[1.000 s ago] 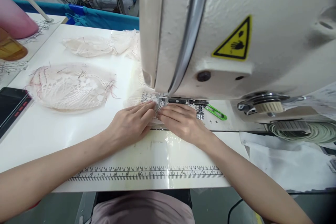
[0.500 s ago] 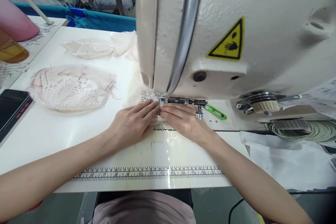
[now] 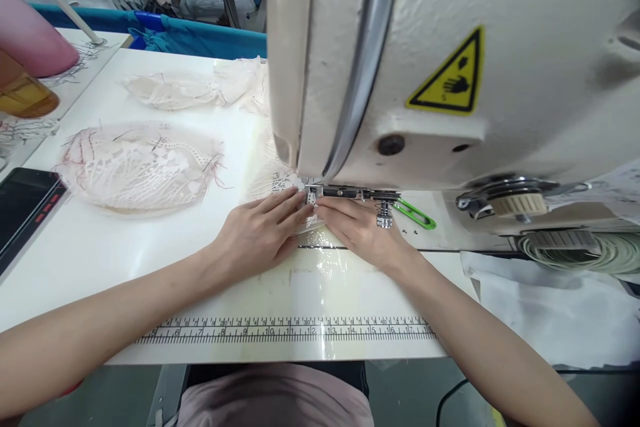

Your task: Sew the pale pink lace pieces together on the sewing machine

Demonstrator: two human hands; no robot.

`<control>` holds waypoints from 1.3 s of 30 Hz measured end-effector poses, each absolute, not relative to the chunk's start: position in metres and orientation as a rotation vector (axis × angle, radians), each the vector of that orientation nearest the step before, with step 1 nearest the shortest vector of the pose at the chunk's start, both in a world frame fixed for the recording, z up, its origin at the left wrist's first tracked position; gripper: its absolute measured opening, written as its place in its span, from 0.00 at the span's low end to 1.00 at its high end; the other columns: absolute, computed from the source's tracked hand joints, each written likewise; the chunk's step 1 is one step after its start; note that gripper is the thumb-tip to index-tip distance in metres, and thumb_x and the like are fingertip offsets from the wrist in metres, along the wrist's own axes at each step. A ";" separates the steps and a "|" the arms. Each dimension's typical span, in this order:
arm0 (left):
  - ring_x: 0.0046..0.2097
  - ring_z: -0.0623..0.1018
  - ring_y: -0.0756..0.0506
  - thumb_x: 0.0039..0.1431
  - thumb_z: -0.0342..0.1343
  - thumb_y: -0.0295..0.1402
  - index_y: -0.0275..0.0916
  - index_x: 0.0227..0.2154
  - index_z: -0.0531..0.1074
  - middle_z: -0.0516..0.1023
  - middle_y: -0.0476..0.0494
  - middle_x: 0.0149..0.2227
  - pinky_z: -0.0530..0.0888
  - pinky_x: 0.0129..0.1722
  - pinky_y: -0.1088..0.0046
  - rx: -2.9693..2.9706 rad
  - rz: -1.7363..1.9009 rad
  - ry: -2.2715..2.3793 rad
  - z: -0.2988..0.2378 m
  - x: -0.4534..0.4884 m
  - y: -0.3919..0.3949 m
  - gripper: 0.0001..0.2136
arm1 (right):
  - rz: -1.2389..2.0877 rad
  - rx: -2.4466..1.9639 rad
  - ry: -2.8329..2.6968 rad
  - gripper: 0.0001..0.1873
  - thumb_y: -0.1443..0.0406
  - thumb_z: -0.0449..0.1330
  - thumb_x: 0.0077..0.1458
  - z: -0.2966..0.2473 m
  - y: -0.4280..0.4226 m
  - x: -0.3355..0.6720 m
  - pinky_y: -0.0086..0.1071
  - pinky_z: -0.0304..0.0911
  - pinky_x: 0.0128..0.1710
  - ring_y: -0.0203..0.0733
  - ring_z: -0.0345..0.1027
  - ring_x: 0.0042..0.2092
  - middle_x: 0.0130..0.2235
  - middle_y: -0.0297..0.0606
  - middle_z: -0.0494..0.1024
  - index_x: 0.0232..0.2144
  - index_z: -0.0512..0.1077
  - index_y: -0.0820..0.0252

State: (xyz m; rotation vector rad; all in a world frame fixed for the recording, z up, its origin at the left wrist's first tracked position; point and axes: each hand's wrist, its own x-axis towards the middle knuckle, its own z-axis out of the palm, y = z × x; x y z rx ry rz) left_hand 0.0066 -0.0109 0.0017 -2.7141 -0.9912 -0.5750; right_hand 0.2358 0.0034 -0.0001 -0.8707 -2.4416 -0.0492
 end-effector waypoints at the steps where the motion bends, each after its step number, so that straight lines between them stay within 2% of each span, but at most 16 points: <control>1: 0.55 0.77 0.39 0.64 0.50 0.30 0.35 0.52 0.74 0.76 0.40 0.55 0.80 0.48 0.62 -2.716 -0.576 -0.999 0.001 0.007 -0.011 0.16 | -0.057 -0.877 -2.439 0.10 0.70 0.55 0.63 0.001 0.003 0.236 0.35 0.72 0.42 0.38 0.75 0.43 0.47 0.37 0.80 0.41 0.76 0.59; 10: 0.58 0.74 0.38 0.65 0.50 0.32 0.37 0.54 0.73 0.74 0.40 0.56 0.79 0.50 0.60 -2.766 -0.567 -1.082 -0.001 0.007 -0.007 0.17 | 0.176 -1.031 -2.321 0.11 0.67 0.53 0.64 0.001 0.006 0.230 0.34 0.72 0.39 0.38 0.75 0.39 0.39 0.36 0.82 0.39 0.76 0.60; 16: 0.58 0.74 0.40 0.66 0.48 0.29 0.37 0.53 0.73 0.75 0.41 0.55 0.76 0.56 0.59 -2.798 -0.659 -1.048 0.000 0.007 -0.005 0.15 | 0.206 -1.046 -2.354 0.10 0.66 0.55 0.63 -0.007 0.006 0.233 0.36 0.72 0.47 0.39 0.75 0.43 0.43 0.37 0.81 0.42 0.76 0.59; 18: 0.55 0.76 0.43 0.66 0.48 0.27 0.36 0.49 0.75 0.77 0.42 0.53 0.75 0.57 0.62 -2.813 -0.695 -0.943 0.001 0.007 -0.004 0.14 | 0.136 -1.000 -2.410 0.11 0.68 0.55 0.63 -0.010 0.006 0.235 0.34 0.72 0.48 0.38 0.75 0.44 0.45 0.38 0.80 0.44 0.76 0.59; 21: 0.52 0.79 0.44 0.66 0.48 0.26 0.33 0.44 0.76 0.78 0.40 0.51 0.78 0.53 0.65 -2.792 -0.681 -0.844 0.003 0.005 -0.004 0.12 | -0.006 -0.928 -2.468 0.13 0.71 0.55 0.63 -0.015 0.004 0.236 0.32 0.71 0.48 0.36 0.73 0.47 0.49 0.37 0.78 0.47 0.74 0.57; 27: 0.51 0.79 0.44 0.64 0.46 0.23 0.35 0.40 0.76 0.80 0.41 0.49 0.78 0.53 0.66 -2.779 -0.676 -0.912 0.006 0.000 -0.004 0.13 | -0.123 -0.962 -2.531 0.18 0.74 0.56 0.60 -0.011 -0.002 0.228 0.33 0.68 0.48 0.38 0.70 0.50 0.49 0.35 0.78 0.49 0.73 0.52; 39: 0.52 0.79 0.42 0.64 0.47 0.26 0.34 0.39 0.75 0.79 0.39 0.50 0.78 0.53 0.65 -2.754 -0.674 -0.959 0.006 0.002 -0.003 0.11 | -0.285 -0.897 -2.548 0.11 0.76 0.54 0.59 -0.002 -0.008 0.216 0.30 0.64 0.43 0.34 0.71 0.47 0.44 0.32 0.80 0.39 0.72 0.59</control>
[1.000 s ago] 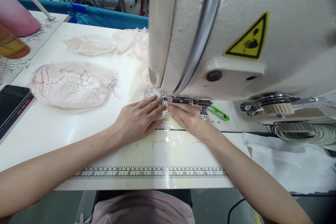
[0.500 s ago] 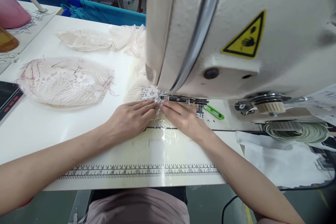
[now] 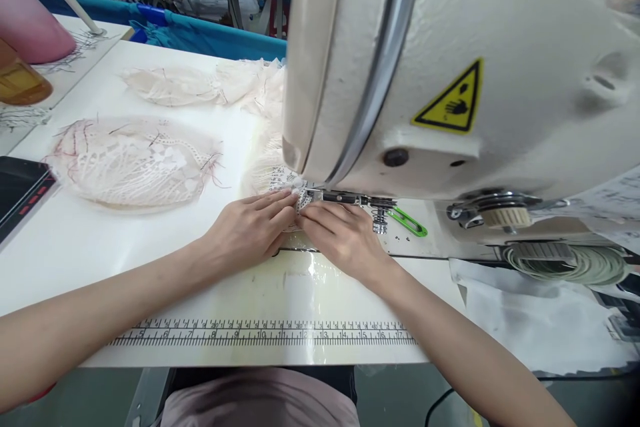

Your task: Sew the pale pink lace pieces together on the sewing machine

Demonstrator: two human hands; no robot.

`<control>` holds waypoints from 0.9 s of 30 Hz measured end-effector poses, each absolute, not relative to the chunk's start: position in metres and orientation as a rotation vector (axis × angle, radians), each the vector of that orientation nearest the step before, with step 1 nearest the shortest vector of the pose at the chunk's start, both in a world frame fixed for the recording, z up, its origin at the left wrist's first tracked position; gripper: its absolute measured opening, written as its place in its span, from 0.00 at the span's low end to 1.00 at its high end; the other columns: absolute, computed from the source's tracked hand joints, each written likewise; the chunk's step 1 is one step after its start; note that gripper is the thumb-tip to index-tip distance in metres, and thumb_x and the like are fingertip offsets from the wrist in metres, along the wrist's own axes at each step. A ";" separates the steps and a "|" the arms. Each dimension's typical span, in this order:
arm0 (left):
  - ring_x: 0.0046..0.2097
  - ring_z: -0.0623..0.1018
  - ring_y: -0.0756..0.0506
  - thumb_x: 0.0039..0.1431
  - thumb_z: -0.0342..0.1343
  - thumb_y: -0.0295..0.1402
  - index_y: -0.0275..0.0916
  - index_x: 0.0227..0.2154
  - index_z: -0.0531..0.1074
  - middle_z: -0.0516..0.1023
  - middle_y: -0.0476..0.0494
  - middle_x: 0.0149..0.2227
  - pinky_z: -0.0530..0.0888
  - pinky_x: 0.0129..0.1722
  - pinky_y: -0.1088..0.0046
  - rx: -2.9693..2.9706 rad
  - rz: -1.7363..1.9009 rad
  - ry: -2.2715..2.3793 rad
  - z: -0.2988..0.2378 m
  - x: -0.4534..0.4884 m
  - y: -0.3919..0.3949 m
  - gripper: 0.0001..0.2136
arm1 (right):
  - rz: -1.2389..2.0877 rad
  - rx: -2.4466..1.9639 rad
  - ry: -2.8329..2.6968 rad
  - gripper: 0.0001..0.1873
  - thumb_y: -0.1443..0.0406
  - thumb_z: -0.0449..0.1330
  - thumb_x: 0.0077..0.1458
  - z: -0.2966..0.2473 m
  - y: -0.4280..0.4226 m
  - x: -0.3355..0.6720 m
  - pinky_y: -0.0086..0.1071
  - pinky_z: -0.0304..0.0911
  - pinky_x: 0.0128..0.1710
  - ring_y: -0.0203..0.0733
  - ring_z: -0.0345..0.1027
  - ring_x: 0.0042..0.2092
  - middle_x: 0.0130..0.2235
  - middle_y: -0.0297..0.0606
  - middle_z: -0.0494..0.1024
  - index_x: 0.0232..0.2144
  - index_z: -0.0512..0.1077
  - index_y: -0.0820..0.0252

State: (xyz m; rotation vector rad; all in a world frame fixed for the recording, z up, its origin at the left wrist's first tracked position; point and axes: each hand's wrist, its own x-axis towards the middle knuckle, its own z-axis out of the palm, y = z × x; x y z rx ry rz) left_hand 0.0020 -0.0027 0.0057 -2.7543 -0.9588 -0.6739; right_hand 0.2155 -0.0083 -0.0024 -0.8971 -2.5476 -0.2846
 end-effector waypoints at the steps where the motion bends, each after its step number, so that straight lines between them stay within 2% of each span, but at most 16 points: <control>1: 0.52 0.79 0.42 0.64 0.47 0.26 0.34 0.39 0.75 0.79 0.39 0.50 0.78 0.54 0.65 -2.752 -0.664 -0.957 0.006 0.002 -0.003 0.11 | -0.296 -0.891 -2.543 0.10 0.76 0.54 0.59 -0.003 -0.008 0.216 0.30 0.65 0.43 0.34 0.71 0.47 0.44 0.32 0.80 0.39 0.72 0.60; 5: 0.53 0.79 0.42 0.63 0.45 0.25 0.34 0.40 0.75 0.79 0.40 0.50 0.77 0.54 0.64 -2.738 -0.640 -0.988 0.007 0.004 -0.004 0.12 | -0.287 -0.900 -2.529 0.10 0.75 0.55 0.59 -0.003 -0.007 0.218 0.30 0.64 0.42 0.35 0.71 0.46 0.44 0.32 0.80 0.39 0.72 0.59; 11: 0.52 0.79 0.41 0.64 0.46 0.28 0.30 0.49 0.73 0.79 0.38 0.51 0.78 0.53 0.63 -2.691 -0.629 -0.989 0.004 0.004 -0.005 0.16 | -0.203 -0.943 -2.523 0.10 0.72 0.54 0.61 -0.006 -0.006 0.220 0.30 0.63 0.44 0.35 0.69 0.46 0.42 0.34 0.79 0.39 0.73 0.55; 17: 0.51 0.79 0.40 0.64 0.47 0.29 0.29 0.47 0.76 0.79 0.37 0.50 0.77 0.52 0.62 -2.631 -0.622 -0.934 0.001 0.004 -0.004 0.16 | -0.183 -0.964 -2.533 0.12 0.73 0.53 0.62 -0.007 -0.006 0.224 0.30 0.63 0.44 0.35 0.70 0.45 0.42 0.34 0.79 0.42 0.73 0.55; 27: 0.52 0.79 0.40 0.64 0.46 0.29 0.29 0.48 0.76 0.79 0.37 0.51 0.78 0.51 0.63 -2.616 -0.592 -0.922 0.003 0.006 -0.004 0.17 | -0.233 -0.968 -2.489 0.12 0.74 0.55 0.61 -0.007 -0.004 0.230 0.31 0.65 0.42 0.35 0.71 0.42 0.45 0.36 0.79 0.42 0.74 0.57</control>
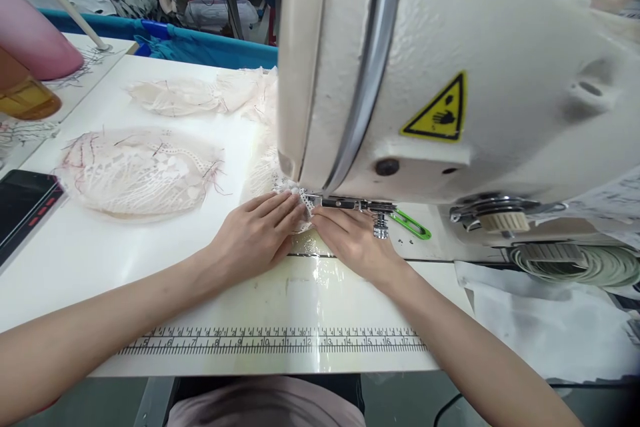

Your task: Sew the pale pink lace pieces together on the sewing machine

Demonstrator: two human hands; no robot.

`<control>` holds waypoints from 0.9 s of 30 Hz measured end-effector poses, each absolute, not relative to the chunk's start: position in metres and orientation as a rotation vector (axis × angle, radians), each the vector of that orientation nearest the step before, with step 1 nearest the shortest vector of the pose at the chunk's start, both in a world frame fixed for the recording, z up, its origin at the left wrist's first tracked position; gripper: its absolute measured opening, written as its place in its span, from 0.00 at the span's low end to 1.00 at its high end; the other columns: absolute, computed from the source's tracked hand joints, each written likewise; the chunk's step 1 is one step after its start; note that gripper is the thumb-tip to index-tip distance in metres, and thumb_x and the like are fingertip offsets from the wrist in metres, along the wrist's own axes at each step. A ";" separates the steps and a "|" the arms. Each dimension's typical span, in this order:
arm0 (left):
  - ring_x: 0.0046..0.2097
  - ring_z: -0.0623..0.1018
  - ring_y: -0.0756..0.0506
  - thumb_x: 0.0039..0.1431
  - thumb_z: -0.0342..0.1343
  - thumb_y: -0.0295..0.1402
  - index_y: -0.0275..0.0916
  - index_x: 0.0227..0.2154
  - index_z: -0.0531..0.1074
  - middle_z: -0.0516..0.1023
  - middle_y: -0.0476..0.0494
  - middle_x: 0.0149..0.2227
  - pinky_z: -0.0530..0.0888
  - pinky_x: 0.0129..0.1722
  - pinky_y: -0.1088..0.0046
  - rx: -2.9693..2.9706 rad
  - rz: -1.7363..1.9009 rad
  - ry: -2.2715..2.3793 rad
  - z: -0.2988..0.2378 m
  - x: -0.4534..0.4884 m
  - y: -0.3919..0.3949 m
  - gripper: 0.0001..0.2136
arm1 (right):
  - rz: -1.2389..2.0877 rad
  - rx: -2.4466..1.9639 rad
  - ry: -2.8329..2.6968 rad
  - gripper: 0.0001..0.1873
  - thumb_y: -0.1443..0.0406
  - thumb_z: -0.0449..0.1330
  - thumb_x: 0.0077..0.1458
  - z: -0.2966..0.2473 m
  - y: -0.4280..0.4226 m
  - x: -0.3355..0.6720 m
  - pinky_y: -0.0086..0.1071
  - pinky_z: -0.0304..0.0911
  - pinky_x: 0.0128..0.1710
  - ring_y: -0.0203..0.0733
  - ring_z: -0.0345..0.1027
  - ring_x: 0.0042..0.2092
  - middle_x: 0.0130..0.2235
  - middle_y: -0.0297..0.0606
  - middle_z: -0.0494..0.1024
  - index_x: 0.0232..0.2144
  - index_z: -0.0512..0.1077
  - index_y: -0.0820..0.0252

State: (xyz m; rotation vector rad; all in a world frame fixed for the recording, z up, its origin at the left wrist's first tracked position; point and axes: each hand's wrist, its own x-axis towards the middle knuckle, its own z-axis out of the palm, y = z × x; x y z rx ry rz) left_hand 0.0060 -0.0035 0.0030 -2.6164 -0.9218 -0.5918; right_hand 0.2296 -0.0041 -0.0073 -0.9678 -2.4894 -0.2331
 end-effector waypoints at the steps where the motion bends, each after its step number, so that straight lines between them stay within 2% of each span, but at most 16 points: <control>1: 0.52 0.79 0.39 0.64 0.46 0.29 0.30 0.48 0.76 0.79 0.37 0.51 0.78 0.50 0.62 -2.620 -0.592 -0.921 0.003 0.006 -0.004 0.16 | -0.257 -0.973 -2.483 0.11 0.73 0.56 0.61 -0.007 -0.004 0.230 0.31 0.65 0.42 0.35 0.72 0.42 0.45 0.36 0.79 0.42 0.74 0.57; 6: 0.53 0.78 0.37 0.65 0.47 0.30 0.31 0.51 0.74 0.78 0.34 0.51 0.78 0.49 0.60 -2.662 -0.544 -0.915 0.004 0.006 -0.003 0.16 | -0.485 -1.010 -2.463 0.08 0.70 0.58 0.60 0.001 -0.006 0.231 0.31 0.61 0.33 0.33 0.70 0.34 0.43 0.34 0.80 0.41 0.75 0.57; 10: 0.54 0.77 0.37 0.66 0.49 0.30 0.32 0.52 0.74 0.78 0.35 0.52 0.77 0.51 0.59 -2.662 -0.536 -0.887 0.005 0.006 -0.003 0.16 | -0.446 -1.127 -2.467 0.09 0.69 0.56 0.62 0.008 -0.008 0.229 0.31 0.56 0.30 0.33 0.68 0.32 0.38 0.34 0.80 0.42 0.75 0.58; 14: 0.53 0.78 0.43 0.65 0.50 0.25 0.32 0.49 0.75 0.78 0.41 0.52 0.76 0.55 0.64 -2.681 -0.595 -0.735 0.003 0.005 -0.002 0.14 | -0.435 -1.065 -2.505 0.10 0.69 0.56 0.62 0.007 -0.005 0.231 0.30 0.59 0.33 0.34 0.70 0.35 0.41 0.36 0.80 0.43 0.75 0.58; 22: 0.49 0.80 0.42 0.65 0.47 0.25 0.30 0.44 0.77 0.81 0.39 0.47 0.79 0.52 0.64 -2.687 -0.673 -0.730 0.006 -0.004 0.002 0.14 | -0.396 -0.954 -2.588 0.17 0.77 0.51 0.61 -0.001 -0.004 0.226 0.31 0.64 0.41 0.35 0.71 0.44 0.45 0.36 0.79 0.44 0.74 0.58; 27: 0.48 0.81 0.40 0.65 0.47 0.24 0.28 0.43 0.78 0.81 0.37 0.46 0.80 0.49 0.63 -2.670 -0.681 -0.740 0.008 -0.006 0.004 0.14 | -0.447 -0.921 -2.530 0.12 0.76 0.53 0.61 0.001 -0.008 0.218 0.29 0.62 0.41 0.33 0.71 0.45 0.43 0.32 0.80 0.42 0.73 0.61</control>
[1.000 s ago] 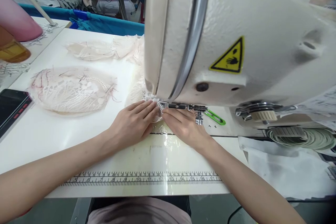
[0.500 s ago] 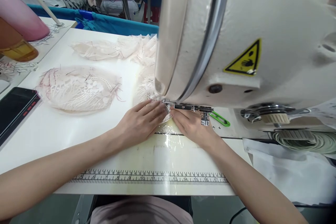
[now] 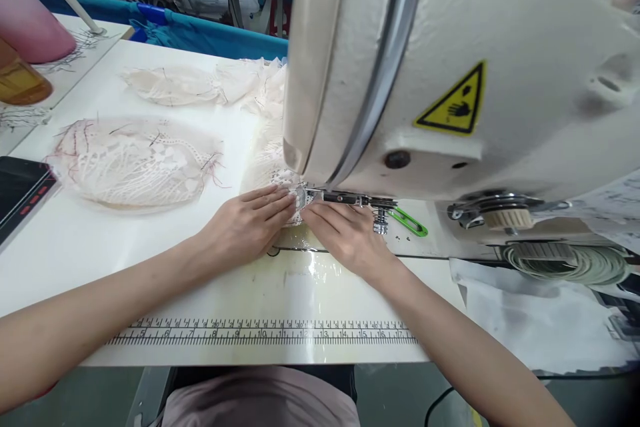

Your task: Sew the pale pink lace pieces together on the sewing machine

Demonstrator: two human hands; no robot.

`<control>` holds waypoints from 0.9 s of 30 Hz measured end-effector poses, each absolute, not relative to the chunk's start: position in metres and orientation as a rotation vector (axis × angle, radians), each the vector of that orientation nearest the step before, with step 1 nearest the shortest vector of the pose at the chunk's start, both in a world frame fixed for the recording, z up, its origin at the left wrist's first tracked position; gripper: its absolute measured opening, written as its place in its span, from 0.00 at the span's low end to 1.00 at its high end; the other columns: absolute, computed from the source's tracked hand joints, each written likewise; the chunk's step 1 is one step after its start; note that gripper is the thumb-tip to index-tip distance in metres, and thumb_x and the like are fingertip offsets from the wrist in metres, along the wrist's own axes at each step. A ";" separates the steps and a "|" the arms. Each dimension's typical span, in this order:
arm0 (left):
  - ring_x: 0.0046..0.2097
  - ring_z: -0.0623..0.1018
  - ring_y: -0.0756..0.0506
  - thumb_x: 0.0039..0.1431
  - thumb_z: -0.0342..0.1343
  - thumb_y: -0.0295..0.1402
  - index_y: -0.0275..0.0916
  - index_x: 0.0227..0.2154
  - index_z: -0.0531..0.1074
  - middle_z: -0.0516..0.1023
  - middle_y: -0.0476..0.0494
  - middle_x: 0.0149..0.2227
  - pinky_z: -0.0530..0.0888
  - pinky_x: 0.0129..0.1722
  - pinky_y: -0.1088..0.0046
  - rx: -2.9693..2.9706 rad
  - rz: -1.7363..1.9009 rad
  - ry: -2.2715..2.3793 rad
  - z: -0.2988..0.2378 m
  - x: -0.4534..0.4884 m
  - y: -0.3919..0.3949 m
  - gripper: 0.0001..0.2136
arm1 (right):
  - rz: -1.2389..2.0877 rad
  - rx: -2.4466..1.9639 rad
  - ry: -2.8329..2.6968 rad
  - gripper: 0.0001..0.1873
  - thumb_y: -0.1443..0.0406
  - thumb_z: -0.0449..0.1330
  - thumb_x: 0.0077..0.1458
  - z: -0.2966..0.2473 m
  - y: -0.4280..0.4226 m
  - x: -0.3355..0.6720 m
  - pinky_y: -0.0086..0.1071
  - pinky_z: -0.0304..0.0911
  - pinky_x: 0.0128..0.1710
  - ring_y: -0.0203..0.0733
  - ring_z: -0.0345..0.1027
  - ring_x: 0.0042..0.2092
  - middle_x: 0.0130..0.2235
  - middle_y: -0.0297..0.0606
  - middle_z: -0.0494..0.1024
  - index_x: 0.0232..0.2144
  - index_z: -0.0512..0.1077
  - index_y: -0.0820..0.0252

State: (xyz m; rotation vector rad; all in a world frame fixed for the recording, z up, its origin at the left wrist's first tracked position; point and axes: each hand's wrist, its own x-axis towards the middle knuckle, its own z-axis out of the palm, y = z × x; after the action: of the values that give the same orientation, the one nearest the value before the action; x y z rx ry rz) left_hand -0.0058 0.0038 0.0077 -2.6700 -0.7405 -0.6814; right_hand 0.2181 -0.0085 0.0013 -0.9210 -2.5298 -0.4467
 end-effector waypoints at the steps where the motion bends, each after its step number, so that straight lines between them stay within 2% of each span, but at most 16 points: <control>1: 0.48 0.81 0.40 0.65 0.47 0.24 0.27 0.43 0.78 0.81 0.36 0.46 0.80 0.49 0.63 -2.664 -0.681 -0.738 0.008 -0.006 0.004 0.14 | -0.453 -0.926 -2.524 0.11 0.75 0.54 0.61 0.002 -0.009 0.217 0.29 0.62 0.40 0.33 0.71 0.45 0.42 0.31 0.80 0.41 0.73 0.60; 9: 0.49 0.80 0.38 0.64 0.48 0.24 0.26 0.44 0.77 0.79 0.32 0.48 0.78 0.52 0.61 -2.645 -0.655 -0.788 0.002 -0.002 0.002 0.14 | -0.440 -0.867 -2.521 0.11 0.77 0.55 0.60 0.004 -0.009 0.214 0.30 0.61 0.40 0.33 0.71 0.44 0.40 0.31 0.80 0.40 0.73 0.61; 13: 0.52 0.79 0.38 0.65 0.47 0.26 0.28 0.47 0.77 0.79 0.33 0.50 0.76 0.55 0.60 -2.674 -0.652 -0.873 0.002 -0.001 0.000 0.15 | -0.408 -0.908 -2.548 0.12 0.77 0.54 0.60 0.002 -0.008 0.215 0.29 0.62 0.39 0.34 0.71 0.45 0.41 0.31 0.80 0.41 0.73 0.60; 16: 0.51 0.79 0.38 0.66 0.47 0.27 0.29 0.48 0.76 0.78 0.34 0.50 0.77 0.53 0.59 -2.670 -0.636 -0.881 0.005 0.000 -0.001 0.15 | -0.349 -0.961 -2.562 0.12 0.75 0.53 0.60 0.000 -0.009 0.216 0.30 0.62 0.39 0.34 0.71 0.45 0.42 0.32 0.80 0.42 0.72 0.59; 21: 0.56 0.76 0.39 0.66 0.47 0.26 0.35 0.48 0.76 0.77 0.41 0.53 0.75 0.56 0.59 -2.655 -0.610 -0.836 0.007 -0.001 0.001 0.14 | -0.219 -0.983 -2.542 0.10 0.71 0.54 0.61 0.000 -0.011 0.217 0.31 0.63 0.40 0.35 0.71 0.44 0.44 0.34 0.80 0.42 0.74 0.59; 27: 0.56 0.76 0.41 0.67 0.46 0.27 0.34 0.49 0.75 0.79 0.41 0.50 0.73 0.57 0.61 -2.657 -0.590 -0.823 0.004 -0.002 0.003 0.16 | -0.201 -0.936 -2.524 0.11 0.68 0.55 0.61 0.002 -0.013 0.220 0.33 0.64 0.42 0.37 0.71 0.46 0.47 0.36 0.79 0.44 0.74 0.61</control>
State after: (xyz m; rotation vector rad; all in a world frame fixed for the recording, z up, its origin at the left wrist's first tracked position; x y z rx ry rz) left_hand -0.0020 0.0027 0.0041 -2.6565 -0.8232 -0.5901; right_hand 0.2205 -0.0133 0.0020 -0.9364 -2.5241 -0.2007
